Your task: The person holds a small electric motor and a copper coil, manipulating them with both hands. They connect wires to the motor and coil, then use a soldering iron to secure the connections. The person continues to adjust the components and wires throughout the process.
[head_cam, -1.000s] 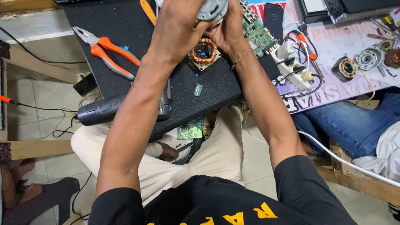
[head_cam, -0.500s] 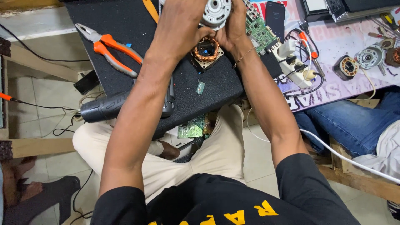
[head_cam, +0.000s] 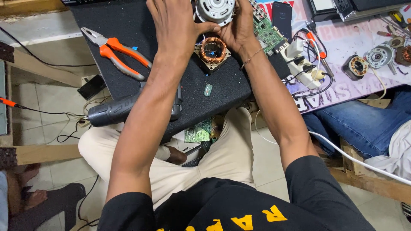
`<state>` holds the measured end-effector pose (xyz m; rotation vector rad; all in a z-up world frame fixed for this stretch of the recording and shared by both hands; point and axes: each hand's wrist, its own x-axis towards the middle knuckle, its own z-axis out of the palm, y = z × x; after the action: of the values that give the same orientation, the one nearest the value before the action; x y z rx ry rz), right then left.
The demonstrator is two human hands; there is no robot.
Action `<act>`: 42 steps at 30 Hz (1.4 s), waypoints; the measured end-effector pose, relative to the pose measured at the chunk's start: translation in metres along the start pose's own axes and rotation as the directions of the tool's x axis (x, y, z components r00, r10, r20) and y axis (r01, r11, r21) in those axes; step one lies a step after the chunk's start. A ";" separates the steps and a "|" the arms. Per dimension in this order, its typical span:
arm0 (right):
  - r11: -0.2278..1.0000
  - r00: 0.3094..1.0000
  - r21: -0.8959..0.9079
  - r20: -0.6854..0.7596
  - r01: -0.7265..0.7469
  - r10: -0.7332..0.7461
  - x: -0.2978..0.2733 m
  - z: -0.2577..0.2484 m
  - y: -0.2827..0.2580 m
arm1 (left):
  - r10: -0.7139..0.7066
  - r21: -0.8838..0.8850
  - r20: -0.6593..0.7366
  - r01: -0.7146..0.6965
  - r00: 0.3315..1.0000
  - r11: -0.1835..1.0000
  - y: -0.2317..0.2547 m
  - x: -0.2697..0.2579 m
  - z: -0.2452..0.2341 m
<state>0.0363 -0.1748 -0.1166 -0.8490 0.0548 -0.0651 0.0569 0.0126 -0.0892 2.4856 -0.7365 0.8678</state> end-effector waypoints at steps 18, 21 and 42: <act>0.994 0.999 -0.110 -0.041 0.011 -0.016 -0.009 0.012 -0.006 | 0.122 -0.189 -0.037 -0.127 0.992 0.974 0.007 0.004 -0.009; 0.993 1.000 -0.117 0.001 0.012 -0.012 -0.008 0.012 -0.006 | 0.061 -0.174 -0.034 -0.066 0.998 0.983 0.007 0.005 -0.010; 0.997 0.998 -0.046 0.039 0.059 -0.057 -0.003 0.009 -0.002 | 0.176 -0.129 -0.028 -0.178 0.984 0.976 0.010 0.009 -0.031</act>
<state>0.0335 -0.1688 -0.1089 -0.8990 -0.0040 -0.1021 0.0432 0.0173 -0.0587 2.3215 -0.9894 0.8701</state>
